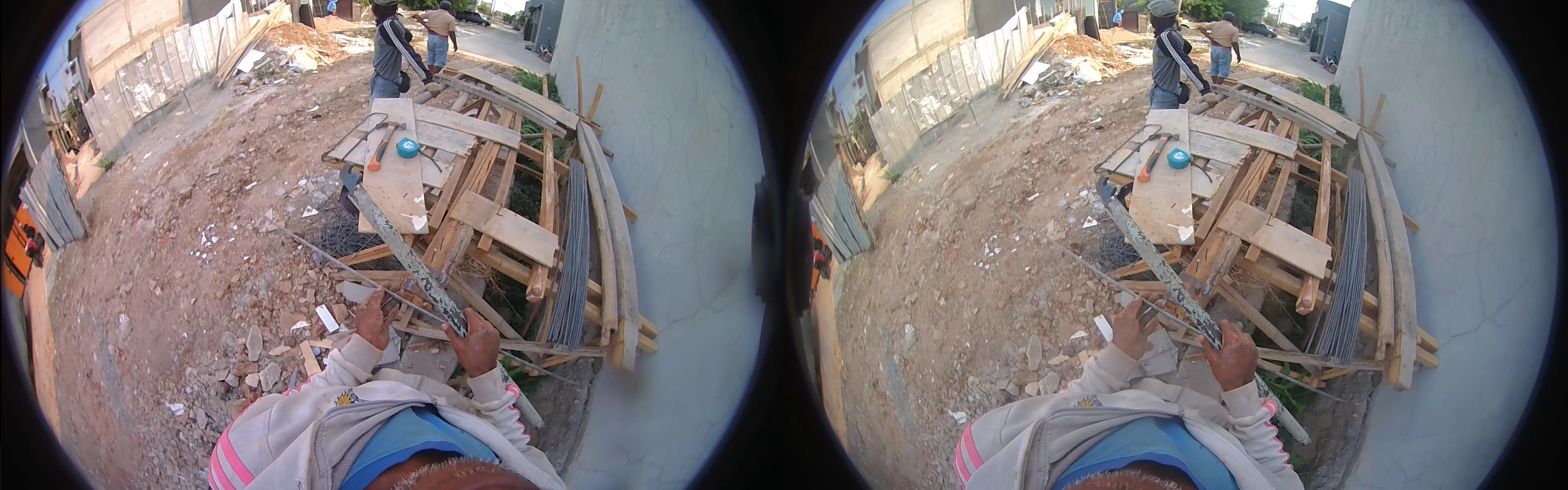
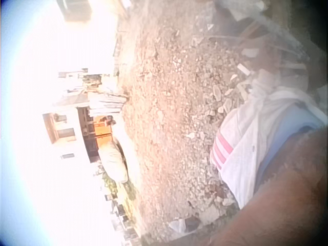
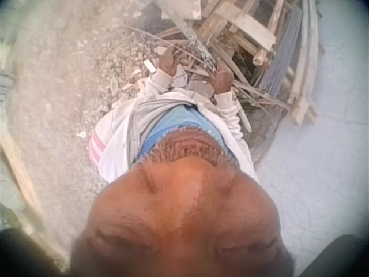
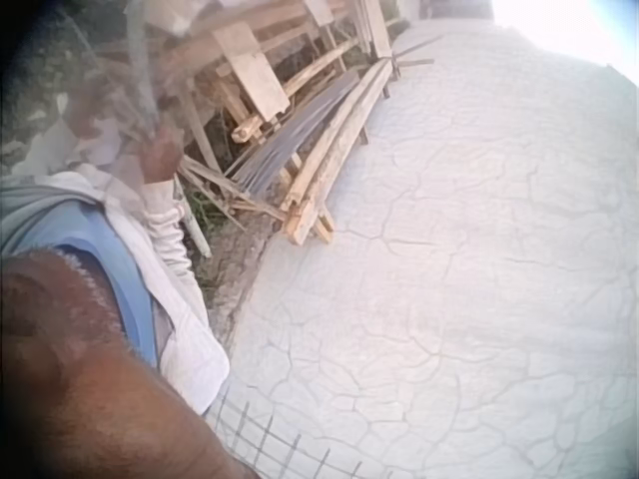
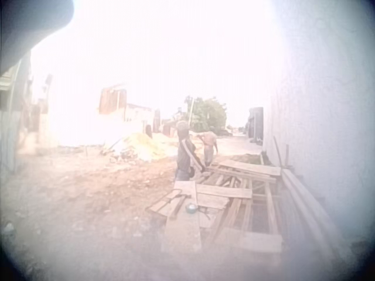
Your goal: The person uses a crowbar to bend a metal rod over a wooden plank. They repeatedly reposition the rod and apply leverage to create a curve. The person handles the rod and crowbar throughout the clip.
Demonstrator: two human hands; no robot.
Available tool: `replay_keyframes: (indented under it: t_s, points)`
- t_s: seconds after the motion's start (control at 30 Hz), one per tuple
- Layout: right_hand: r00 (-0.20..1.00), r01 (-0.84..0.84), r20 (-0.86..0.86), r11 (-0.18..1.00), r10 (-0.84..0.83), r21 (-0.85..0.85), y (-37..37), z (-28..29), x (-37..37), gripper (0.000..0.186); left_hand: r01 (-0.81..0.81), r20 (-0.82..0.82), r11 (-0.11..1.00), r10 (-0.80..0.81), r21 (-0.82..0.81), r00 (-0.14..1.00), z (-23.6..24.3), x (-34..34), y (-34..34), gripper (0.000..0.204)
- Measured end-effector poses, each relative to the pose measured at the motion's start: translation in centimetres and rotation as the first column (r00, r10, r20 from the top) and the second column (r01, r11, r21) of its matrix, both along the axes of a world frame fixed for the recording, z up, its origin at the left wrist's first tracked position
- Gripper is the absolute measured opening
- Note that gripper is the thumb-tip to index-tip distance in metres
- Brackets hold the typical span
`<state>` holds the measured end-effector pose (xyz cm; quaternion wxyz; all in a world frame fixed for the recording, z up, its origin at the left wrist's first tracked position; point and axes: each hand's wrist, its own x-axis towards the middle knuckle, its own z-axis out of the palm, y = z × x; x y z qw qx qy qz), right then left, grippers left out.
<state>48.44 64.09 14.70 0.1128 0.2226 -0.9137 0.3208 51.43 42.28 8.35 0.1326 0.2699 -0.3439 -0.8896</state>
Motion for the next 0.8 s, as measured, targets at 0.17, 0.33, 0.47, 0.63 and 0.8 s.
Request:
replay_keyframes:
  t_s: [0.17,0.33,0.47,0.63,0.8]
  points:
    - [1.0,-0.006,-0.031,1.0,0.006,-0.001,-0.1,0.6,0.3,0.033,-0.012,-0.016,1.0,0.012,0.023,1.0,0.6,0.0,0.3,0.03]
    - [0.998,-0.039,-0.06,0.998,0.036,-0.051,0.3,3.2,0.9,0.033,-0.027,-0.042,0.999,0.028,0.031,0.999,0.1,-0.1,-0.1,0.029]
    - [0.989,-0.054,-0.14,0.997,0.045,-0.055,1.5,5.0,1.4,0.034,-0.046,-0.037,0.998,0.048,0.047,0.998,0.4,-0.3,-0.2,0.028]
    - [0.995,-0.096,-0.053,0.985,0.09,-0.145,3.0,6.9,2.1,0.035,-0.026,-0.013,0.998,0.027,0.057,1.0,1.4,-0.2,-0.2,0.028]
    - [0.98,-0.102,0.132,0.943,0.15,-0.316,5.1,8.9,2.9,0.032,-0.013,-0.028,0.998,0.015,0.061,0.999,0.6,-0.4,-0.5,0.029]
